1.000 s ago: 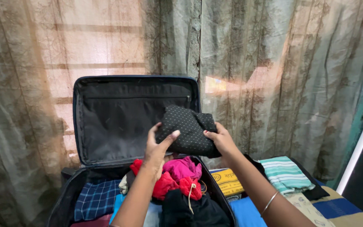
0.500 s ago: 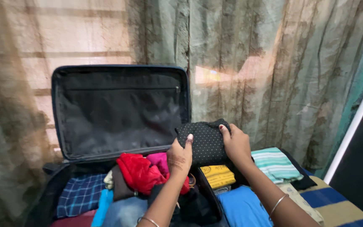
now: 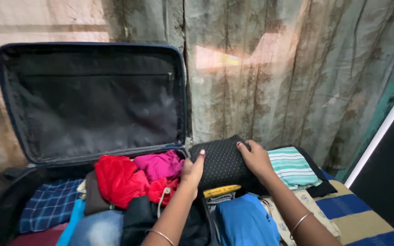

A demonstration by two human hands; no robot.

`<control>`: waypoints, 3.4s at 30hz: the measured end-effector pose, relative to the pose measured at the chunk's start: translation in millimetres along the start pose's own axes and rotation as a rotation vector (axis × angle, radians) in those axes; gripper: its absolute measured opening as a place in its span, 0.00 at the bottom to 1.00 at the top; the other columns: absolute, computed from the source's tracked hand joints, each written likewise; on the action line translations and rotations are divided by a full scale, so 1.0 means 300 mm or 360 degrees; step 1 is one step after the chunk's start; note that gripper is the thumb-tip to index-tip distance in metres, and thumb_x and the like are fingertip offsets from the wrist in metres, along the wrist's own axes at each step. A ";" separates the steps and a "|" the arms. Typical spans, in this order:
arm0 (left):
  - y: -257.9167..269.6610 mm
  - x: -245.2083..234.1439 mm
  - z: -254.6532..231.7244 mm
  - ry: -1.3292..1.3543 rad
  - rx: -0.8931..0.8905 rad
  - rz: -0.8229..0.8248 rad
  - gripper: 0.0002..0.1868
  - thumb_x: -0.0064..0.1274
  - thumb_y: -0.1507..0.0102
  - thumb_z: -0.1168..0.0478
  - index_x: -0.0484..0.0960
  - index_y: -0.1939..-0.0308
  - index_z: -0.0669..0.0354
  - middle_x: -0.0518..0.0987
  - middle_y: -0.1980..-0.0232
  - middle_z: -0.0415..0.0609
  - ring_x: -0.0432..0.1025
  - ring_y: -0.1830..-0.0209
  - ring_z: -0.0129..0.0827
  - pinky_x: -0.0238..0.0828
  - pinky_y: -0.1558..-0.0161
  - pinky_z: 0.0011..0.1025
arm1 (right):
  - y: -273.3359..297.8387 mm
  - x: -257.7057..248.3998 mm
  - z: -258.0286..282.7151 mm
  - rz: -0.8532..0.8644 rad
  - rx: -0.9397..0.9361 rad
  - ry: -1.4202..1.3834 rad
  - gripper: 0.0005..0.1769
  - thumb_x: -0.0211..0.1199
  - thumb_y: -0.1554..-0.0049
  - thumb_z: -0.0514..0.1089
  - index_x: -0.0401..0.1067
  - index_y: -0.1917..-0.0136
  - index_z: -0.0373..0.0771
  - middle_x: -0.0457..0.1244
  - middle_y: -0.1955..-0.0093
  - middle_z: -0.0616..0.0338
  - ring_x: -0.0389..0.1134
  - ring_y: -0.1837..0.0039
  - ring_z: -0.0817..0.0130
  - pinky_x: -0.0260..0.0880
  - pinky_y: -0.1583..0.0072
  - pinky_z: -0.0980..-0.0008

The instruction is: The person folds several pieces of clothing including a black top, a red garment, a pink top, a navy shirt, and denim shorts by hand, placing each folded item onto a pile on a bed next to a suitcase.

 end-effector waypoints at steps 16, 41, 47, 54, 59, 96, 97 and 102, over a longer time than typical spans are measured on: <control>-0.407 0.200 0.343 -0.0778 -0.0365 -0.0405 0.44 0.48 0.39 0.28 0.67 0.31 0.55 0.71 0.32 0.67 0.65 0.31 0.63 0.62 0.32 0.48 | -0.191 0.274 -0.406 -0.0039 0.0037 -0.0202 0.24 0.55 0.38 0.61 0.73 0.40 0.42 0.71 0.48 0.42 0.73 0.45 0.45 0.71 0.44 0.56; -0.307 0.370 0.577 -0.2160 0.0017 0.0177 0.34 0.29 0.31 0.44 0.55 0.22 0.47 0.48 0.18 0.47 0.40 0.17 0.42 0.27 0.24 0.53 | -0.023 0.589 -0.508 0.0239 -0.0775 0.0723 0.23 0.49 0.38 0.52 0.74 0.35 0.47 0.64 0.30 0.64 0.59 0.25 0.60 0.52 0.28 0.50; -0.283 0.370 0.567 -0.2239 -0.0080 0.0290 0.34 0.26 0.29 0.43 0.49 0.20 0.46 0.43 0.16 0.46 0.35 0.16 0.42 0.25 0.23 0.52 | -0.026 0.620 -0.547 0.0325 -0.0759 0.0798 0.26 0.45 0.36 0.54 0.69 0.28 0.49 0.60 0.26 0.64 0.56 0.24 0.57 0.50 0.26 0.52; -0.219 0.385 0.489 -0.2327 -0.0221 0.0494 0.33 0.29 0.28 0.45 0.49 0.20 0.48 0.42 0.16 0.52 0.38 0.18 0.53 0.34 0.24 0.52 | -0.036 0.609 -0.533 0.0497 -0.0603 0.0889 0.29 0.48 0.39 0.57 0.64 0.26 0.53 0.54 0.23 0.67 0.48 0.22 0.56 0.44 0.27 0.48; -0.192 0.319 0.287 -0.1788 0.0251 0.0383 0.22 0.45 0.34 0.49 0.76 0.39 0.50 0.72 0.34 0.55 0.66 0.33 0.51 0.64 0.34 0.46 | -0.072 0.523 -0.468 0.0414 -0.0301 0.0308 0.18 0.58 0.40 0.54 0.81 0.44 0.47 0.70 0.38 0.60 0.71 0.34 0.57 0.69 0.34 0.63; 0.144 -0.536 -0.442 -0.1650 0.1310 0.0560 0.20 0.57 0.48 0.46 0.86 0.54 0.44 0.83 0.55 0.50 0.71 0.45 0.49 0.65 0.41 0.48 | 0.345 0.431 0.533 0.0996 -0.0157 -0.0804 0.16 0.58 0.42 0.49 0.77 0.54 0.35 0.68 0.59 0.64 0.66 0.56 0.74 0.65 0.54 0.72; 0.175 -0.563 -0.510 -0.1759 0.1418 0.0473 0.19 0.58 0.48 0.44 0.87 0.59 0.46 0.84 0.58 0.49 0.71 0.47 0.46 0.62 0.40 0.46 | 0.342 0.403 0.591 0.1012 -0.0064 -0.0761 0.15 0.57 0.42 0.50 0.76 0.53 0.37 0.66 0.60 0.65 0.65 0.57 0.75 0.65 0.55 0.72; 0.265 -0.718 -0.805 -0.2150 0.1748 0.0104 0.20 0.58 0.48 0.37 0.89 0.66 0.45 0.84 0.62 0.47 0.70 0.48 0.42 0.56 0.38 0.43 | 0.350 0.308 0.883 0.1272 -0.0691 -0.0613 0.15 0.65 0.45 0.45 0.69 0.46 0.39 0.68 0.54 0.64 0.68 0.51 0.76 0.69 0.49 0.69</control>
Point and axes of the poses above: each hand's wrist, its own y-axis away from the middle knuckle, its own x-axis out of the palm, z = x × y, the point moved 5 cm from there along -y, towards the middle knuckle
